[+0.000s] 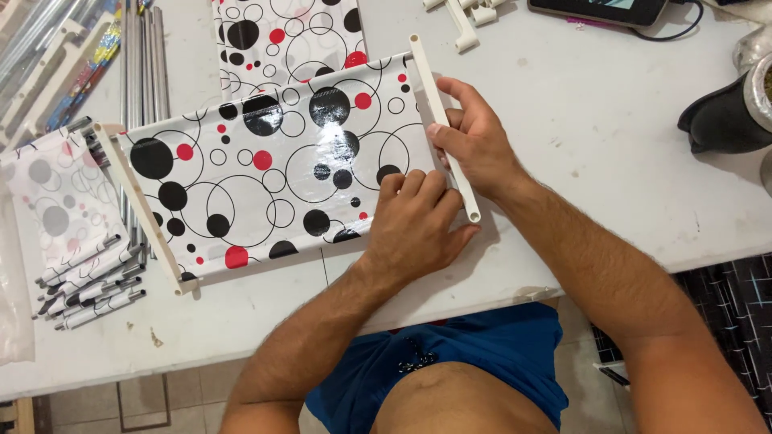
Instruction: Assembling a modular fabric and metal shelf unit by inserting rods into sleeves and attaching plastic connectors
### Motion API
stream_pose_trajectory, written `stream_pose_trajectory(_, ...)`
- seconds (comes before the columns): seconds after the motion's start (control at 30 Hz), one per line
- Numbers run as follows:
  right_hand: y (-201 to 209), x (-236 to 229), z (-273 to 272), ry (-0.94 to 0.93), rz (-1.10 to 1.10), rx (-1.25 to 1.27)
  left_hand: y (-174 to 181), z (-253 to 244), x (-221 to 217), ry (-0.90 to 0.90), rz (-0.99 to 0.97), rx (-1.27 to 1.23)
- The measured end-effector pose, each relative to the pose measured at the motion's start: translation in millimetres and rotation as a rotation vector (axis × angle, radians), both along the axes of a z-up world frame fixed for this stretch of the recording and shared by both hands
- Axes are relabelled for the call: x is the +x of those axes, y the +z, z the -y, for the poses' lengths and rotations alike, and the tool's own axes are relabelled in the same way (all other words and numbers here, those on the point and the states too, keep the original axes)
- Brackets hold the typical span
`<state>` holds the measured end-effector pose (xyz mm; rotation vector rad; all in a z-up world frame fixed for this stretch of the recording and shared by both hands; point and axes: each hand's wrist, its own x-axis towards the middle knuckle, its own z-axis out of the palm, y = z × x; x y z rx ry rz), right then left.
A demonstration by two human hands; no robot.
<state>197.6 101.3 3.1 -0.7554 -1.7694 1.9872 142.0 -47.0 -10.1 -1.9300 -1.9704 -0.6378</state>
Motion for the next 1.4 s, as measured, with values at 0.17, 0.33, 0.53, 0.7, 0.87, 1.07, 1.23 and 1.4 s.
stream_pose_trajectory(0.17,-49.4,2.2,-12.4,0.08,-0.294,0.033,-1.2,-2.8,-0.8,0.072,-0.013,0.161)
stream_pose_trajectory(0.33,-36.5,5.5,1.1,0.169,-0.213,-0.03,0.2,-0.8,-12.5,0.113,-0.004,0.141)
stream_pose_trajectory(0.53,-43.6,1.4,-4.6,0.19,-0.234,-0.093,-16.1,-1.2,-18.5,0.121,-0.01,0.05)
stream_pose_trajectory(0.7,-60.5,0.5,-11.5,0.194,-0.268,-0.115,-14.5,0.6,-19.6,0.121,-0.033,0.024)
stream_pose_trajectory(0.87,-62.2,0.9,-15.1,0.184,-0.302,-0.14,-7.0,2.8,-20.7,0.111,-0.022,0.052)
stream_pose_trajectory(1.07,-65.7,-1.5,-13.1,0.16,-0.322,-0.074,-0.3,2.8,-19.4,0.083,-0.038,0.036)
stream_pose_trajectory(1.23,-54.6,-1.3,-2.8,0.131,-0.344,-0.1,0.2,2.7,-17.7,0.06,0.015,0.056)
stream_pose_trajectory(1.4,-50.5,-1.0,3.3,0.113,-0.373,-0.058,-4.3,1.5,-16.1,0.074,0.033,0.054)
